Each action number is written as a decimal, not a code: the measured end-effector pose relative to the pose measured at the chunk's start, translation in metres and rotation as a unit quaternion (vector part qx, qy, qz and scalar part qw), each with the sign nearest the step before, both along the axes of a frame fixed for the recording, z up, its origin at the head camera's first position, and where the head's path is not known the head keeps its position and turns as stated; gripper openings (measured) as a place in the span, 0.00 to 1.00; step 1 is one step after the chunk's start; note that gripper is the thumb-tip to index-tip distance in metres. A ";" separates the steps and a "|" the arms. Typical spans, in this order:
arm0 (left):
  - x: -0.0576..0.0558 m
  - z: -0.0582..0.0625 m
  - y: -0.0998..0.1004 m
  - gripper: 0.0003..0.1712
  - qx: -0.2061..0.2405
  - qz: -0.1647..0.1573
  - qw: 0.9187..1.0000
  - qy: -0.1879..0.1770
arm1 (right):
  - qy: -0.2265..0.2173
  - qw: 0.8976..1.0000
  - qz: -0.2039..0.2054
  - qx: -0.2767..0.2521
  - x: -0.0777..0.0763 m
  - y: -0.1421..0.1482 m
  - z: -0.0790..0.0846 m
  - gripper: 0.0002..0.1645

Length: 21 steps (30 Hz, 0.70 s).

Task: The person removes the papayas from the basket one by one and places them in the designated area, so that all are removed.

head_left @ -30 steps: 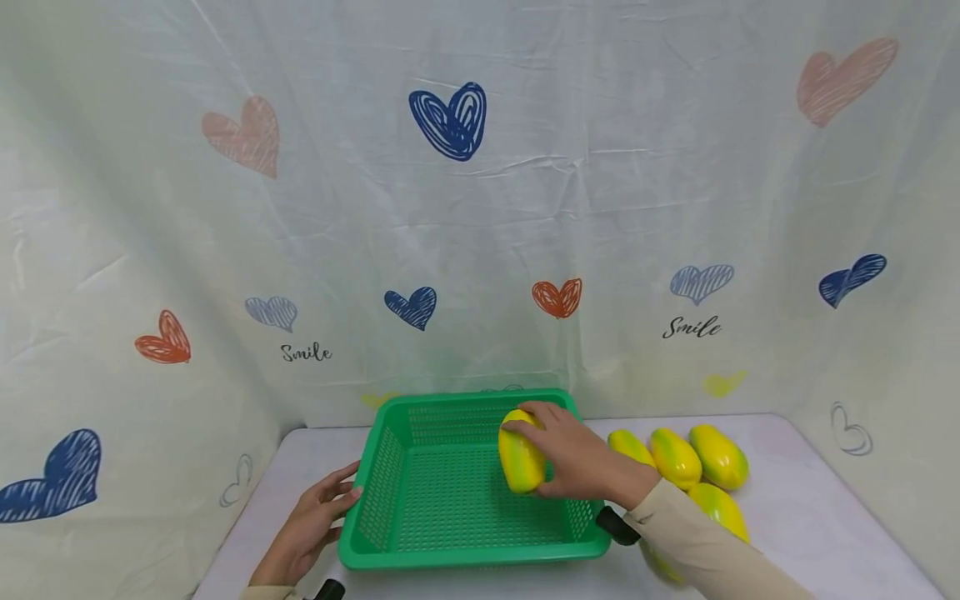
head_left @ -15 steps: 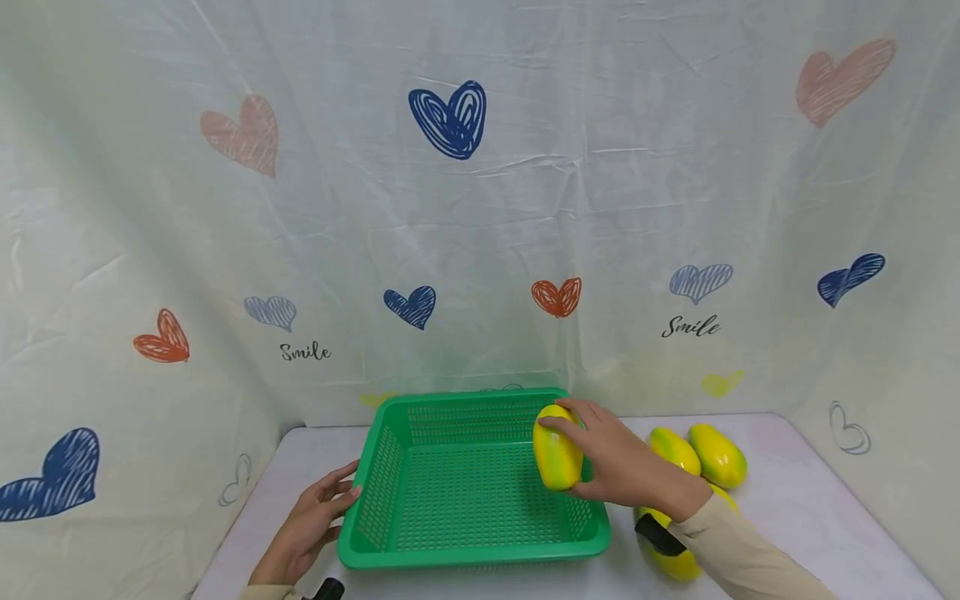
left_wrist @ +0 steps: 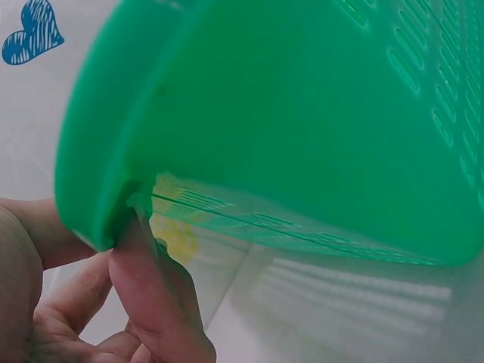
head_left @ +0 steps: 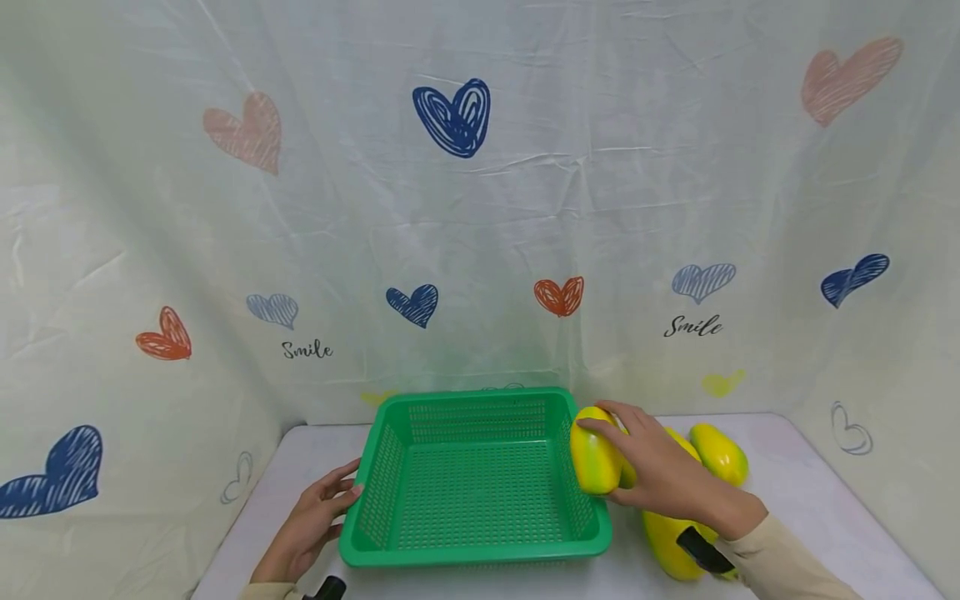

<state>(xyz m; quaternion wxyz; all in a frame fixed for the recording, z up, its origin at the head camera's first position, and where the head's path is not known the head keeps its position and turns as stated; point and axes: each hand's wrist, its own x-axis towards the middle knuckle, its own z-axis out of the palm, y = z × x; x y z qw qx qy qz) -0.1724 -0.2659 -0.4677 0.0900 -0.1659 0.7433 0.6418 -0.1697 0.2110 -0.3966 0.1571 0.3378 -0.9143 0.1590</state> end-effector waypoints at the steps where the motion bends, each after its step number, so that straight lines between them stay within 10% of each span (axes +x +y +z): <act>1: 0.000 0.000 0.000 0.34 -0.001 -0.002 1.000 0.000 | 0.001 1.000 -0.003 -0.001 0.001 0.003 0.000 0.55; 21: -0.001 -0.001 -0.001 0.35 0.005 -0.002 1.000 -0.001 | -0.024 0.998 -0.062 -0.011 0.017 0.064 -0.002 0.58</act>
